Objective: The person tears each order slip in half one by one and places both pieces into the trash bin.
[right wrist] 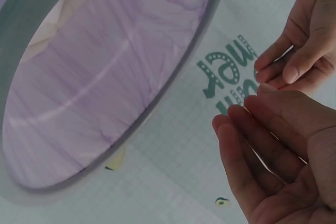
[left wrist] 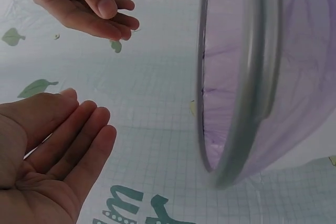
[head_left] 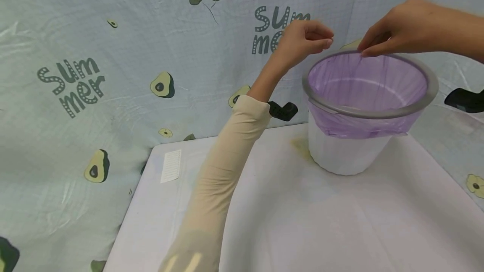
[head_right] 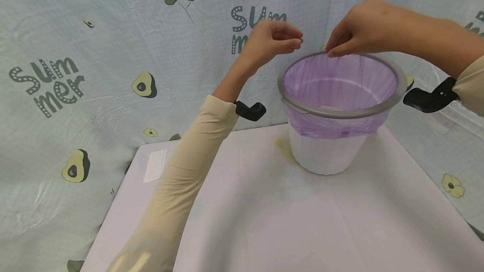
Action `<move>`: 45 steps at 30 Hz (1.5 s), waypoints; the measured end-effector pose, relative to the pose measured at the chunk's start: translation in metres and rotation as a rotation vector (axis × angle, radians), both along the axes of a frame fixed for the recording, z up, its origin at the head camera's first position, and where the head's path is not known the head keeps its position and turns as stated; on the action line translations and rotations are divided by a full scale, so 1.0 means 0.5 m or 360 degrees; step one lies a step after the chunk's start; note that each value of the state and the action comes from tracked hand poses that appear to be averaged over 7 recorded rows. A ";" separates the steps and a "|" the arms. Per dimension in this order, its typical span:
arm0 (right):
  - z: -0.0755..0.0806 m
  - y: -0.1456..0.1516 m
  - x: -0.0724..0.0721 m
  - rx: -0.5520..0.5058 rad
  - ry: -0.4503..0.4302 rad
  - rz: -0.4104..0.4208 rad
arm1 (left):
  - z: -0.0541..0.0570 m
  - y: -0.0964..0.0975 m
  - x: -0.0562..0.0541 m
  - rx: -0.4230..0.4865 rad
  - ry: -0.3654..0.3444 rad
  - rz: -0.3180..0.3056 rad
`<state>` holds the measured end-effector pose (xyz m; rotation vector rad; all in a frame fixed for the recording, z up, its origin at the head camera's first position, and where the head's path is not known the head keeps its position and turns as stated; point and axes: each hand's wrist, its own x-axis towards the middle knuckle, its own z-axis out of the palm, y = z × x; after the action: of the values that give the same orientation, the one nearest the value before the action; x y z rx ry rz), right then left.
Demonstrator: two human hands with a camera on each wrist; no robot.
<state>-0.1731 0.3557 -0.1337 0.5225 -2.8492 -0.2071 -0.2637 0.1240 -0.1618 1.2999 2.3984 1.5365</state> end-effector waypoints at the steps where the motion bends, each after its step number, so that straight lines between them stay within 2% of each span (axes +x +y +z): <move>1: -0.002 -0.003 0.001 -0.0014 -0.0003 0.0006 | -0.002 -0.008 0.001 -0.0020 0.0028 0.0011; 8: -0.016 -0.037 0.012 -0.0137 -0.0050 0.0092 | -0.018 -0.073 0.010 -0.0149 0.0222 0.0094; 16: -0.049 -0.096 0.032 -0.0312 -0.0048 0.0342 | -0.058 -0.155 0.017 -0.0173 0.0354 0.0133; 20: -0.061 -0.130 0.047 -0.0364 -0.0046 0.0467 | -0.081 -0.196 0.020 -0.0216 0.0386 0.0154; 24: -0.076 -0.163 0.059 -0.0425 -0.0043 0.0605 | -0.101 -0.231 0.025 -0.0247 0.0356 0.0172; 28: -0.096 -0.190 0.071 -0.0484 -0.0054 0.0663 | -0.122 -0.254 0.033 -0.0261 0.0345 0.0191; 31: -0.110 -0.209 0.080 -0.0543 -0.0089 0.0622 | -0.139 -0.268 0.042 -0.0255 0.0362 0.0204; 34: -0.130 -0.225 0.082 -0.0590 -0.0036 0.0654 | -0.154 -0.281 0.052 -0.0256 0.0390 0.0226; 41: -0.185 -0.241 0.077 -0.0655 0.0096 0.0847 | -0.195 -0.302 0.074 -0.0324 0.0494 0.0259; 45: -0.217 -0.248 0.079 -0.0650 0.0145 0.0881 | -0.218 -0.312 0.087 -0.0371 0.0486 0.0265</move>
<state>-0.1337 0.2319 -0.2423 1.1276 -2.4376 0.4241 -0.2204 -0.0320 -0.2710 1.4028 2.8318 1.1077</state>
